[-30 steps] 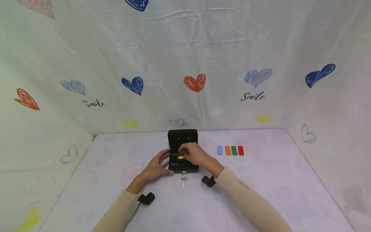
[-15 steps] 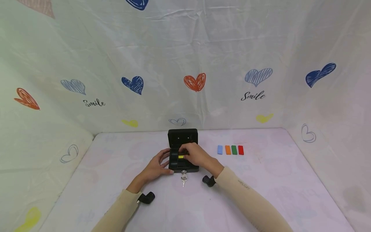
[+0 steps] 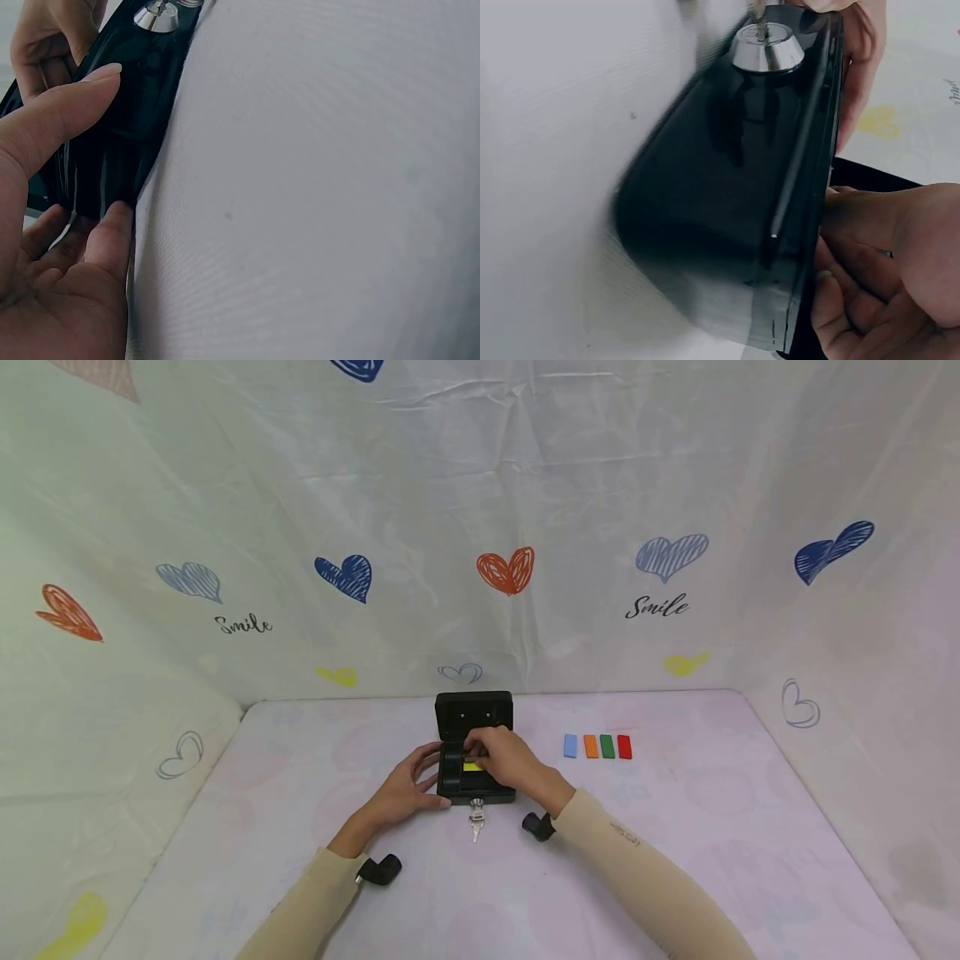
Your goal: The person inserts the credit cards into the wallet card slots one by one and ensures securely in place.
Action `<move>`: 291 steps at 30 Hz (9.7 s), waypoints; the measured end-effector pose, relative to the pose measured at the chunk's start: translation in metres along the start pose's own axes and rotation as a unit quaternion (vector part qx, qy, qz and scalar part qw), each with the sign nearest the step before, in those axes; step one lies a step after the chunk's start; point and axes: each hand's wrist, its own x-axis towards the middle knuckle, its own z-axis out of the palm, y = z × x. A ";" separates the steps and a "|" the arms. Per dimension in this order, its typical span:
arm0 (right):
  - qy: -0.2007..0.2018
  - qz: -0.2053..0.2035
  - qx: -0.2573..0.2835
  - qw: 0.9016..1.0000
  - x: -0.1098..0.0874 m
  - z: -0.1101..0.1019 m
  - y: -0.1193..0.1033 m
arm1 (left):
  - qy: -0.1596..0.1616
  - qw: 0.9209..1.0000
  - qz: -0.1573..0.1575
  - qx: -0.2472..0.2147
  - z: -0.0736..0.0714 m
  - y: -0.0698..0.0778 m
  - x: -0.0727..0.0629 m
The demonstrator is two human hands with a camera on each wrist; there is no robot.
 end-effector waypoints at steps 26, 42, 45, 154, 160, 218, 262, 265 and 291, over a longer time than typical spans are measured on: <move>0.068 0.037 0.104 0.992 -0.030 -0.023 0.013 | 0.013 1.000 -0.004 0.010 0.003 0.003 -0.001; 0.117 0.068 0.097 0.986 -0.070 -0.055 0.047 | 0.019 1.000 -0.001 0.018 0.003 -0.001 -0.001; 0.125 0.073 0.108 0.984 -0.078 -0.063 0.053 | 0.020 1.000 0.000 0.016 0.003 -0.002 -0.001; 0.146 0.125 0.051 0.980 -0.090 -0.074 0.061 | 0.025 1.000 -0.003 0.019 0.005 0.002 -0.003; 0.137 0.099 0.061 0.984 -0.073 -0.060 0.048 | 0.024 1.000 0.000 0.017 0.004 0.001 -0.003; -0.062 0.018 0.045 0.997 -0.003 -0.014 -0.008 | 0.000 1.000 0.013 0.001 0.001 -0.002 -0.001; -0.067 0.033 0.019 0.997 0.000 -0.008 -0.004 | -0.006 1.000 0.011 -0.008 0.000 0.002 -0.003; -0.044 0.024 0.030 0.998 -0.002 -0.007 -0.002 | -0.006 1.000 0.009 -0.005 0.001 0.001 -0.003; 0.069 0.093 0.168 0.979 -0.046 -0.048 0.034 | 0.000 1.000 0.013 0.004 0.002 0.003 -0.004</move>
